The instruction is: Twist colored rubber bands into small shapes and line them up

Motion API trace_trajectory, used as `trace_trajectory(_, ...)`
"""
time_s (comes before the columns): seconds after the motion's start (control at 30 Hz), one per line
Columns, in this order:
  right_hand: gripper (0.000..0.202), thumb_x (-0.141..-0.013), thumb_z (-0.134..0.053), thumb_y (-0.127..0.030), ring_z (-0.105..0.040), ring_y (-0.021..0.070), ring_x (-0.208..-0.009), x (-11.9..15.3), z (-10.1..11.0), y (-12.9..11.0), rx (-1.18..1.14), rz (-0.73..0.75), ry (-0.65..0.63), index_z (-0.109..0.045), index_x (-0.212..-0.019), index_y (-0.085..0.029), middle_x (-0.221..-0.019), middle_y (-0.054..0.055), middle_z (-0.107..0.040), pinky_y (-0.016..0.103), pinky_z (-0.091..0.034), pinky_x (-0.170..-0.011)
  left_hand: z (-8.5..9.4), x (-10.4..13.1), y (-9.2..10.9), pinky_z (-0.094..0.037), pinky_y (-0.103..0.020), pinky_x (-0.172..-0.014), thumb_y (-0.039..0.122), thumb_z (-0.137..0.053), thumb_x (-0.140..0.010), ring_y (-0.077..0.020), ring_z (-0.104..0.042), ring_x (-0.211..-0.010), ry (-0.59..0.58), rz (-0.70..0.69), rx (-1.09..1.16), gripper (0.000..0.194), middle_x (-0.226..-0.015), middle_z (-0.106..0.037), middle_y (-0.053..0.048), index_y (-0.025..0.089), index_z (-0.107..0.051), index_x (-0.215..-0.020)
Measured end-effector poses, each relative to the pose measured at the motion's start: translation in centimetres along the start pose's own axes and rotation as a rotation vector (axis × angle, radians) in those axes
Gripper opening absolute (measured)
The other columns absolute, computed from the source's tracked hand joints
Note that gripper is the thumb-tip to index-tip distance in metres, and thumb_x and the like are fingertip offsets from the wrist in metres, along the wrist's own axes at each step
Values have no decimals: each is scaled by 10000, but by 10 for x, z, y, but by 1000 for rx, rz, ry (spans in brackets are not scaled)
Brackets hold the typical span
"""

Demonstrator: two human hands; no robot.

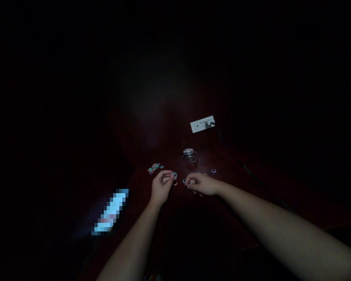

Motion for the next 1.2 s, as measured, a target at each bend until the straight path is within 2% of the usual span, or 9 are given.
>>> trace_trajectory(0.13,162,-722,-498,-264,-417,35,-347,0,1,-4,-90,87,97,-465,-836,-154,-535,-68,-482,148,-333,-341,-23,4,13,-491,-267,-690,275,-573,-689,-134,-602,-726,-180,3,37,285,-794,-599,-69,108,-513,-912)
trace_trajectory(0.23,125,-732,-489,-261,-421,35,-365,-1,3,-3,-78,109,145,-469,-748,-139,-507,-61,-464,141,-328,-351,-25,5,15,-496,-270,-691,275,-579,-682,-140,-601,-732,-246,20,12,266,-794,-600,-70,111,-532,-886)
trace_trajectory(0.4,113,-725,-495,-246,-414,36,-373,-1,3,1,-105,129,114,-463,-710,-139,-490,-59,-453,140,-324,-354,-24,9,13,-500,-250,-667,260,-579,-680,-130,-597,-718,-313,21,-25,240,-799,-604,-68,124,-542,-874)
trace_trajectory(0.57,97,-707,-506,-227,-425,38,-391,1,3,-1,-160,124,93,-459,-716,-142,-512,-55,-470,145,-345,-369,-25,12,17,-500,-227,-641,256,-578,-675,-119,-597,-695,-318,-10,-70,226,-794,-613,-62,135,-555,-864)
trace_trajectory(0.77,59,-705,-484,-190,-431,37,-383,3,4,-2,-132,103,87,-457,-698,-138,-513,-52,-475,143,-324,-367,-22,15,27,-493,-211,-609,252,-551,-695,-112,-596,-671,-377,-89,-157,230,-788,-634,-48,160,-577,-905)
trace_trajectory(0.9,42,-701,-474,-171,-425,35,-380,3,4,-1,-140,95,83,-449,-687,-141,-506,-60,-459,142,-325,-368,-21,15,29,-493,-216,-589,260,-535,-707,-122,-598,-667,-351,-106,-208,217,-777,-645,-45,168,-599,-893)
trace_trajectory(1.07,85,-706,-498,-215,-422,35,-386,4,3,-2,-163,82,59,-455,-721,-143,-525,-58,-467,150,-340,-375,-21,14,29,-477,-200,-548,263,-547,-696,-116,-592,-639,-317,-125,-251,214,-757,-650,-39,172,-608,-880)
trace_trajectory(1.2,125,-702,-518,-252,-424,40,-388,4,3,-3,-161,85,56,-456,-710,-143,-512,-58,-466,155,-334,-375,-20,13,29,-472,-196,-546,262,-554,-690,-113,-592,-636,-340,-128,-252,214,-756,-650,-36,175,-605,-879)
Point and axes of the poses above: each hand's wrist, its own x-axis away from the middle knuckle, its own z-axis out of the back of the hand, y = z × x, the point moved 1 cm from there along -x, towards the middle knuckle
